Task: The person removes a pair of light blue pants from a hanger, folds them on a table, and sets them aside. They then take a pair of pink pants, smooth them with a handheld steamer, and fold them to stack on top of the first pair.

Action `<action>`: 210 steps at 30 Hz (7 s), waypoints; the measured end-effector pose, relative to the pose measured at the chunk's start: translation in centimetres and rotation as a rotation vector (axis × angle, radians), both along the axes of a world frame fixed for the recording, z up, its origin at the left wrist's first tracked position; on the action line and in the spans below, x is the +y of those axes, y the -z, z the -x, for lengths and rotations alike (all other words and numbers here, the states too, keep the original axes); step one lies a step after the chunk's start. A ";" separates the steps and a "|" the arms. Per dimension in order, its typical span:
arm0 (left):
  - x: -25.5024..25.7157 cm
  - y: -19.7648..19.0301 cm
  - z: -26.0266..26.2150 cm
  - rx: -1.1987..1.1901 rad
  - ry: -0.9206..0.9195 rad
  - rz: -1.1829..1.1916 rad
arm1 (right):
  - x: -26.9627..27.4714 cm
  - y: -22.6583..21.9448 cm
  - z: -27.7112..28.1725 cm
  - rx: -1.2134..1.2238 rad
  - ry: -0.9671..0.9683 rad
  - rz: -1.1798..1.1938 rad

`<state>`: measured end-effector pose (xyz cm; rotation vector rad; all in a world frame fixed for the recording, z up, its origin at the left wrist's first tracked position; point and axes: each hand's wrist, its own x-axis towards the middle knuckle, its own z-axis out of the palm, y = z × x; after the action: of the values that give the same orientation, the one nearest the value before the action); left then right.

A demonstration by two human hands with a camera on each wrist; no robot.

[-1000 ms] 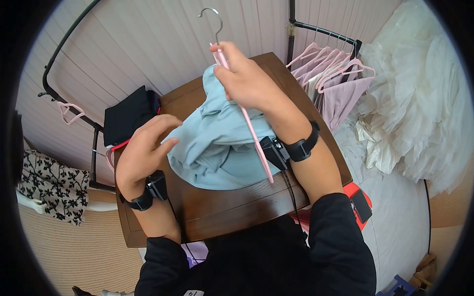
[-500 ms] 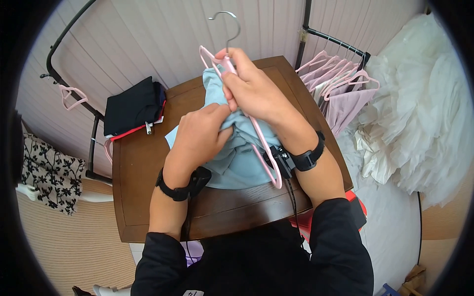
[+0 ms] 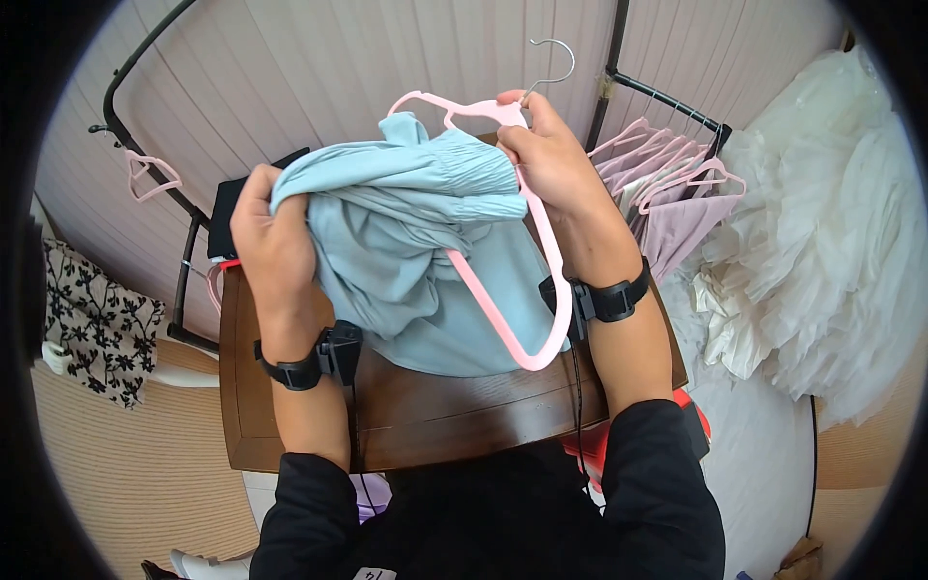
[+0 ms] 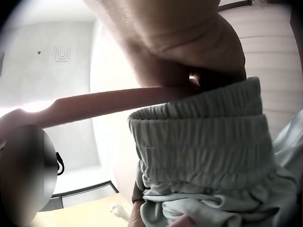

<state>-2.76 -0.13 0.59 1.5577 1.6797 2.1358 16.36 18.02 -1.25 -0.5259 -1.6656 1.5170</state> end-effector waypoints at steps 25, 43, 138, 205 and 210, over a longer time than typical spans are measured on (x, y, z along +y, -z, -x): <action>-3.0 0.4 6.2 -0.034 -0.003 0.337 | 2.4 -1.9 -4.3 0.164 0.171 -0.024; -2.1 -1.0 -5.1 0.273 0.323 0.232 | -8.2 -3.6 -1.0 -0.150 -0.108 -0.362; -18.5 -3.5 11.7 -0.466 -0.092 -0.645 | -21.3 -14.8 40.2 -0.214 -0.285 -0.549; -10.0 9.2 -0.7 0.338 -0.212 0.805 | -4.7 12.9 -3.1 -0.503 -0.233 -0.451; -11.1 9.4 -0.7 0.373 -0.116 0.640 | -5.2 12.1 -3.3 -0.515 -0.325 -0.456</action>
<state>-2.05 -11.25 -8.78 1.7179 2.2949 1.1651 19.65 12.81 -13.32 -0.4290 -2.5152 1.2075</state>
